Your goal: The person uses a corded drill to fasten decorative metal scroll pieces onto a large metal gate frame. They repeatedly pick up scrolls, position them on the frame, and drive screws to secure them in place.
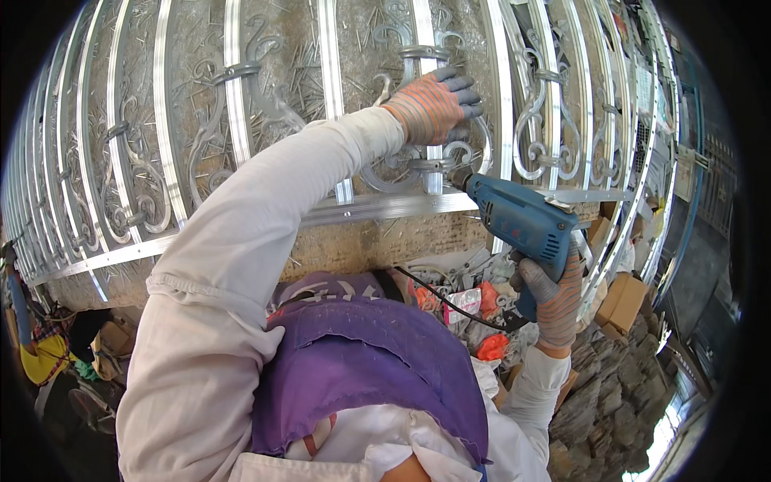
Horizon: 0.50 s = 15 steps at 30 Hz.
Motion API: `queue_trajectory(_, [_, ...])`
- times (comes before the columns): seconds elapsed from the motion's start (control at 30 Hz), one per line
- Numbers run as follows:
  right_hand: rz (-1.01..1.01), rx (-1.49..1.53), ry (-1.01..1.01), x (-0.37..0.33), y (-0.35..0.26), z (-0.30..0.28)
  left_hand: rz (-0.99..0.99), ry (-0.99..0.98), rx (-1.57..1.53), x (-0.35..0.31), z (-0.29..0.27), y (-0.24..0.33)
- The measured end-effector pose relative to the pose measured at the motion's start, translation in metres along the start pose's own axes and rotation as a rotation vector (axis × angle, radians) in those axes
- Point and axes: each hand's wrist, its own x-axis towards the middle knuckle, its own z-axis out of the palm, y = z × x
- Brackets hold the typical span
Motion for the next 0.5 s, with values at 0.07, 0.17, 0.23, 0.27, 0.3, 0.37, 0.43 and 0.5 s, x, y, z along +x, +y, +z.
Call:
queue_trajectory(0.07, [-0.006,-0.014,-0.006,0.003,-0.003,0.002,-0.022,0.007,-0.026,-0.001,-0.002,0.001])
queue_trajectory(0.17, [-0.013,-0.085,0.011,0.007,-0.008,0.005,-0.02,0.031,-0.051,-0.004,-0.002,-0.001])
queue_trajectory(0.23, [-0.019,-0.167,0.001,0.01,-0.01,0.004,-0.026,0.008,-0.059,-0.003,-0.008,0.001])
queue_trajectory(0.27, [-0.024,-0.219,-0.015,0.011,-0.012,0.002,-0.029,-0.003,-0.063,-0.003,-0.011,0.002])
queue_trajectory(0.3, [-0.026,-0.274,-0.03,0.012,-0.014,0.001,-0.028,-0.002,-0.076,-0.002,-0.011,0.001])
queue_trajectory(0.37, [-0.108,-0.392,-0.05,0.011,-0.018,0.004,-0.026,0.002,-0.1,-0.001,-0.012,0.0])
queue_trajectory(0.43, [-0.155,-0.494,-0.084,0.012,-0.027,0.007,-0.036,0.011,-0.104,-0.002,-0.01,0.0])
queue_trajectory(0.5, [-0.166,-0.578,-0.121,0.011,-0.04,0.015,-0.046,0.017,-0.11,-0.002,-0.008,0.0])
